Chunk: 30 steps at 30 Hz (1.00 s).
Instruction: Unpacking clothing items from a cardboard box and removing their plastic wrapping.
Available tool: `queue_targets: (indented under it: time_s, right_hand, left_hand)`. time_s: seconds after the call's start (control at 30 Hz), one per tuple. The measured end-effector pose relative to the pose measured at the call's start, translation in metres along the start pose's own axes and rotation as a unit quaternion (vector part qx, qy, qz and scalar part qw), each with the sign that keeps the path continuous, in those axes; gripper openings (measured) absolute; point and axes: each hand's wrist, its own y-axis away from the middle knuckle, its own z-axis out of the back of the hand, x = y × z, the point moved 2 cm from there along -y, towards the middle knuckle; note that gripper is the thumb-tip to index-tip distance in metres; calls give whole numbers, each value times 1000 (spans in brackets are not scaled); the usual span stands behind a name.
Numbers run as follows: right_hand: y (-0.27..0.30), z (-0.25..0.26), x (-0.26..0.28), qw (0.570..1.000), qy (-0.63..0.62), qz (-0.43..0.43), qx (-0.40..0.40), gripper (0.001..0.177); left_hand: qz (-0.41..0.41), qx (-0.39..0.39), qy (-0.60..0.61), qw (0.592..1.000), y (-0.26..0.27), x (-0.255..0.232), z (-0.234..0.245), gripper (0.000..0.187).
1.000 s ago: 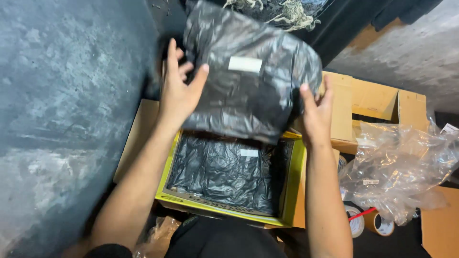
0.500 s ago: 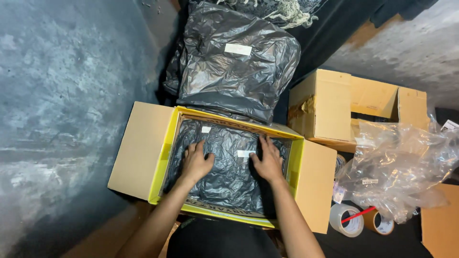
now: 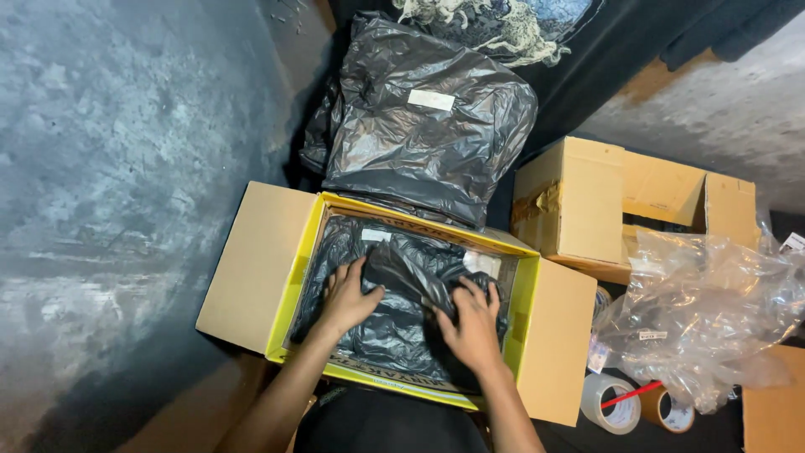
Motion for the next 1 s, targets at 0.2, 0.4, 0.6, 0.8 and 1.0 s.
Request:
queue_targets:
  time_s: [0.2,0.4,0.6,0.8,1.0]
  right_hand:
    - [42,63,35,978,-172,88,-78,22]
    - [41,7,-34,957,-171,-151,-180,85]
    - [20,-31,-46,863,-300,-404,29,114]
    - [-9,-40,-59,861,-275,-424,44,93]
    - [14,-75,-74,976,-33,-215,33,70]
  left_hand:
    - [-120,109,97,982,18,-7,4,44]
    - [-23,31,167,985,10,16,1,51]
    - [49,-29,144,988,-24,53,-16,41]
    - [144,66,226,961,-5,37,-21,66]
    - [132,122,214,960,25,25,-10,53]
